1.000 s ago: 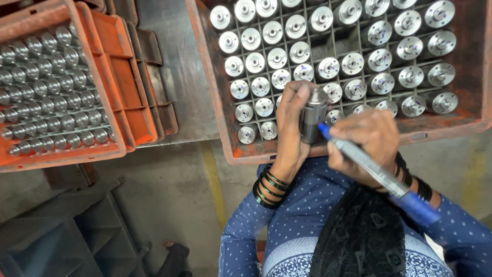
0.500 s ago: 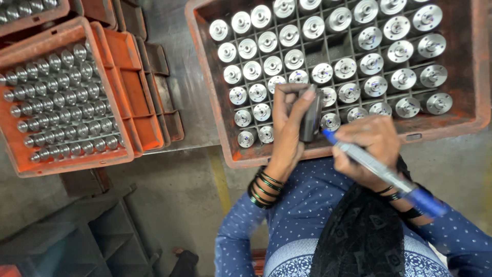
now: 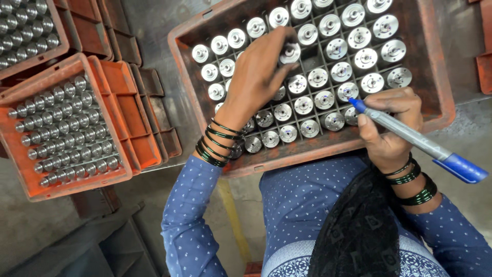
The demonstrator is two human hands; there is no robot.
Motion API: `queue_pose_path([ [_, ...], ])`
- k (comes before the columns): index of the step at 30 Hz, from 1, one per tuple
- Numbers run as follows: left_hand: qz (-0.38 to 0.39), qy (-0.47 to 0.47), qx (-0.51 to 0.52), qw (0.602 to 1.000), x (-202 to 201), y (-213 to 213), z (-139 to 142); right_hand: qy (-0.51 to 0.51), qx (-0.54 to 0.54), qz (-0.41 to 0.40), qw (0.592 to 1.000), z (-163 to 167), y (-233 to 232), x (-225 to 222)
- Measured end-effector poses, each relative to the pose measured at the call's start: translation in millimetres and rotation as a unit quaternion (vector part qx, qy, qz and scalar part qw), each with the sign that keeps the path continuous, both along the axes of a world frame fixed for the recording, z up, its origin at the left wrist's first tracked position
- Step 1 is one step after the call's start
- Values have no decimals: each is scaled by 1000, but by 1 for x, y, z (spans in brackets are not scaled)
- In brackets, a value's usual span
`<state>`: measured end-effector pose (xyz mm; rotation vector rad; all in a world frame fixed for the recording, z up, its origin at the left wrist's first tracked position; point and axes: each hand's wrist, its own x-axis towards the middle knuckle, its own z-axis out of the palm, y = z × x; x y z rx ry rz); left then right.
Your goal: The person repeatedly picks up small cylindrical metal parts from an orange crate, marks the top surface with a blue marker, and places them back into the crate. The process is repeated for many parts in a systematic manner.
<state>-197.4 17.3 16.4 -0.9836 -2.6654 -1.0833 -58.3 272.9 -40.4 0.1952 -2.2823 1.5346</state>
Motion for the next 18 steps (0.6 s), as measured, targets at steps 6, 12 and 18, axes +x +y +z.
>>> queue_pose_path([
  [6,-84,-23,-86,992,-7,8,-15,17,28,11,999,5,2,-4],
  [12,-88,40,-106,990,-16,23,-25,43,28,19,999,9,0,-10],
  [18,-89,93,-118,985,-28,67,-65,59,29,26,997,14,0,-11],
])
